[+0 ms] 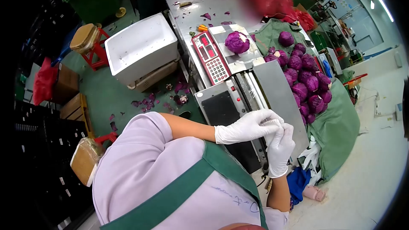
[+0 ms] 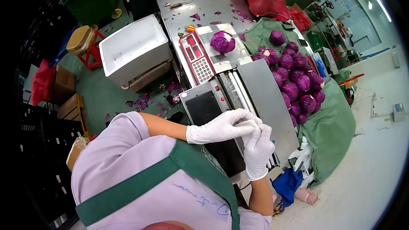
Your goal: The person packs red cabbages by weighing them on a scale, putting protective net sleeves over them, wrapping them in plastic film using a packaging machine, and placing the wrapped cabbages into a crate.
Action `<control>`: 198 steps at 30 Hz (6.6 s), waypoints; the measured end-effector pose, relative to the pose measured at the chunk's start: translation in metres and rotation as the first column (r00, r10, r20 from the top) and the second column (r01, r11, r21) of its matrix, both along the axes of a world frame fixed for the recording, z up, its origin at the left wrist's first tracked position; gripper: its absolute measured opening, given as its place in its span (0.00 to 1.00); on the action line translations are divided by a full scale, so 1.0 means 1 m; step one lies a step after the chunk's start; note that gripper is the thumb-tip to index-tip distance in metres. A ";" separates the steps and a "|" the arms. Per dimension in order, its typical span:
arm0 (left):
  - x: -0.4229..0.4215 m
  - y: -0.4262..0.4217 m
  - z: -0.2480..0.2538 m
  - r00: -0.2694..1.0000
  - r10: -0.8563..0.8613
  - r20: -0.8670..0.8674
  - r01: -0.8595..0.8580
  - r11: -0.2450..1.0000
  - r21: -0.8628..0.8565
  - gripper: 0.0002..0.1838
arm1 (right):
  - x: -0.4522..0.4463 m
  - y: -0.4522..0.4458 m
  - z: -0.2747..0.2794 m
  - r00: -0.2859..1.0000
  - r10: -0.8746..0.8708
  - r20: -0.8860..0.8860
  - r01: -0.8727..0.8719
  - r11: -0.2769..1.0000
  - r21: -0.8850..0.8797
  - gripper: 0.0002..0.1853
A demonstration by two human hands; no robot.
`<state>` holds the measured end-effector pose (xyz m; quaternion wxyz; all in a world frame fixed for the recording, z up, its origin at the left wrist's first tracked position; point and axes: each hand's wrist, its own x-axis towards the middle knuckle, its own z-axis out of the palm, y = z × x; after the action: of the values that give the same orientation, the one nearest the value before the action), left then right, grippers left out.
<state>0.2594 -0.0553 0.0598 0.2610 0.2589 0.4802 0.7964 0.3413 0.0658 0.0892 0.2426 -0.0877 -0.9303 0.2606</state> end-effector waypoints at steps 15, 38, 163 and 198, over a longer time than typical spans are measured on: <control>-0.139 -0.039 -0.011 0.961 -0.094 0.259 0.092 0.996 0.019 0.14 | -0.081 -0.019 -0.004 0.992 0.121 0.035 -0.027 0.476 -0.879 0.18; -0.282 -0.061 -0.052 0.977 -0.036 0.211 0.037 0.999 -0.001 0.15 | -0.226 -0.093 -0.037 0.991 -0.122 0.048 0.107 0.535 -0.838 0.09; -0.387 -0.195 -0.085 0.523 0.849 0.082 -0.830 0.528 -0.180 0.13 | -0.295 0.039 -0.023 0.920 0.150 0.362 0.156 0.707 -0.690 0.21; -0.320 -0.176 -0.077 0.561 0.784 0.266 -0.784 0.606 -0.134 0.12 | -0.210 0.023 0.021 0.910 0.250 0.331 0.045 0.733 -0.678 0.20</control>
<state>-0.0609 -0.2314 -0.0177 -0.0504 -0.1046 0.5001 0.8582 0.1313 0.0891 0.1103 -0.0167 -0.1681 -0.8055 0.5681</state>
